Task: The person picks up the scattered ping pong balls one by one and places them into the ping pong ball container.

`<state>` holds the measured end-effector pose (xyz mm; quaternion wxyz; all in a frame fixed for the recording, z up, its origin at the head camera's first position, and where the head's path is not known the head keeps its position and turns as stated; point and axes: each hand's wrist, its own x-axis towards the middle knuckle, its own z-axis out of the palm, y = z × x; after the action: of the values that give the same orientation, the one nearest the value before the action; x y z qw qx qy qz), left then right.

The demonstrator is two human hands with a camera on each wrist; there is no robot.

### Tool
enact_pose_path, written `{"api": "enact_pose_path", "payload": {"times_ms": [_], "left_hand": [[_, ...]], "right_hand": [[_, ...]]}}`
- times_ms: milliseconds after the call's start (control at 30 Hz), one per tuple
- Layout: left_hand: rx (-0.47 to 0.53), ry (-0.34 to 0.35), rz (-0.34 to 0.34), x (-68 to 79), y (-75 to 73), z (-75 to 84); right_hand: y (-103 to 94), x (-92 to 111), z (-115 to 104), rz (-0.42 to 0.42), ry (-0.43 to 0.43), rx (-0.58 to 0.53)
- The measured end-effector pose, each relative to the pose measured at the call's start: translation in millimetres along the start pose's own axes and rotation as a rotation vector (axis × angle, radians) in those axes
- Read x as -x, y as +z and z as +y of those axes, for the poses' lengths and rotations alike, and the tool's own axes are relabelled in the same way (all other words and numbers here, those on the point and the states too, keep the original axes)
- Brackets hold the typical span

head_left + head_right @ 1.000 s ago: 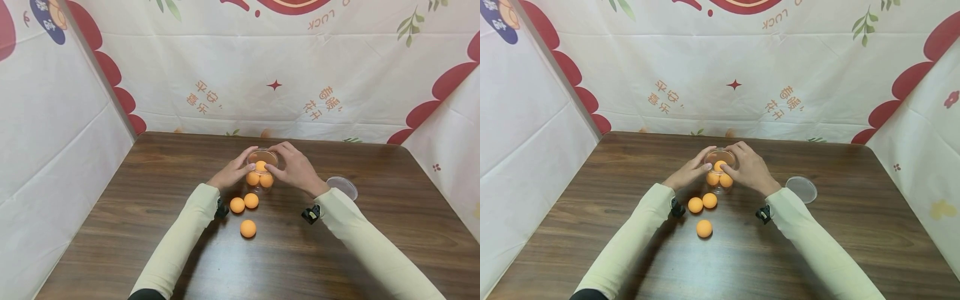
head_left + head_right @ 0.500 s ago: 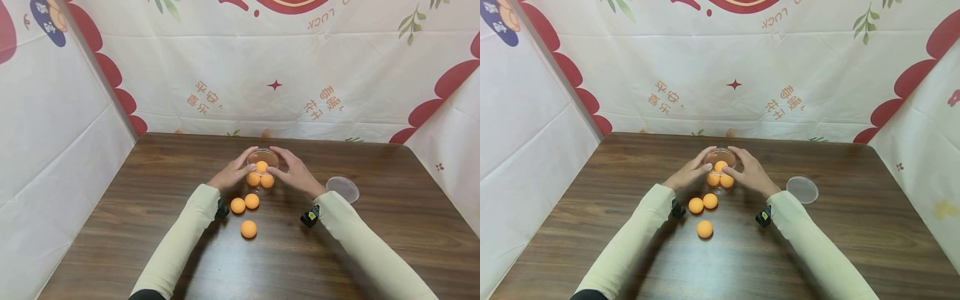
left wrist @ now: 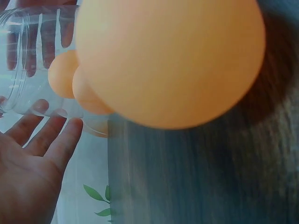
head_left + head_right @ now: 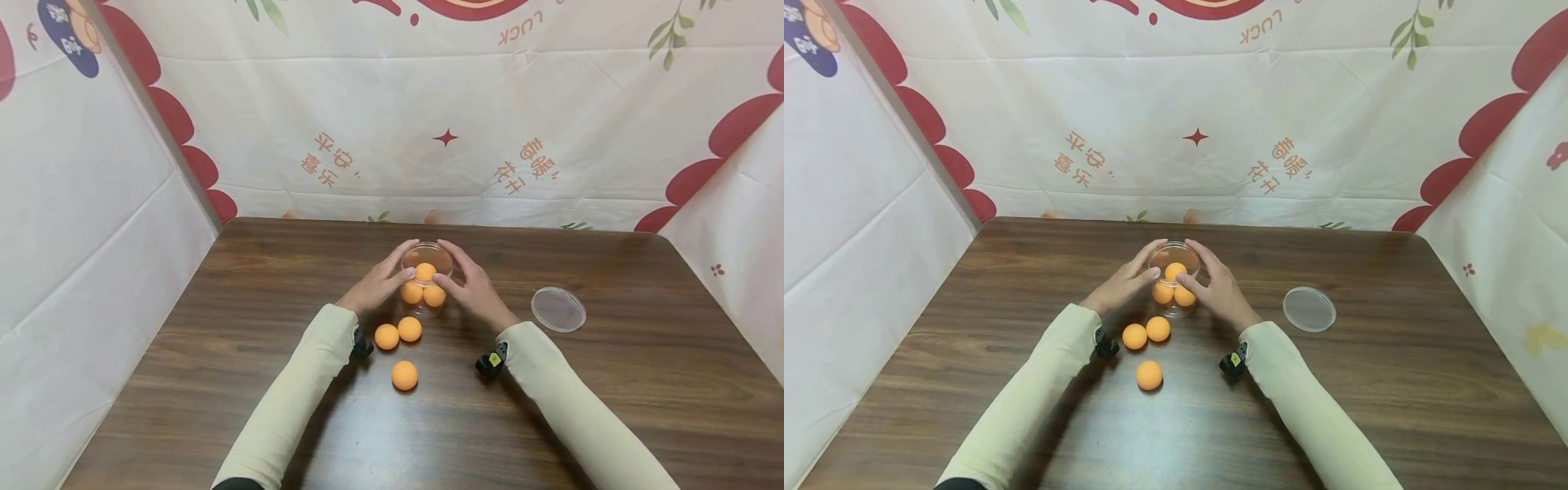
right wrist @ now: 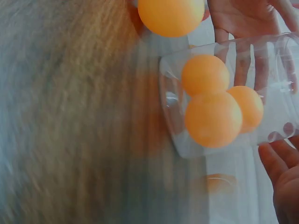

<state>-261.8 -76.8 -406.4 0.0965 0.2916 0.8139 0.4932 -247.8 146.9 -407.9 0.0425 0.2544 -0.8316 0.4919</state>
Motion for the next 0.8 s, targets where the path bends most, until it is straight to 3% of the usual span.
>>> {"api": "enact_pose_path", "payload": {"times_ms": [267, 500, 800], "left_hand": [[-0.01, 0.004, 0.022, -1.7, 1.9, -1.4], [-0.014, -0.006, 0.054, -0.3, 2.0, -3.2], [-0.002, 0.014, 0.046, -1.5, 2.8, -4.6]], "right_hand": [[7.3, 6, -23, 0.074, -0.016, -0.157], [16.1, 5, -19, 0.121, -0.055, -0.26], [16.7, 7, -19, 0.13, -0.015, -0.259]]}}
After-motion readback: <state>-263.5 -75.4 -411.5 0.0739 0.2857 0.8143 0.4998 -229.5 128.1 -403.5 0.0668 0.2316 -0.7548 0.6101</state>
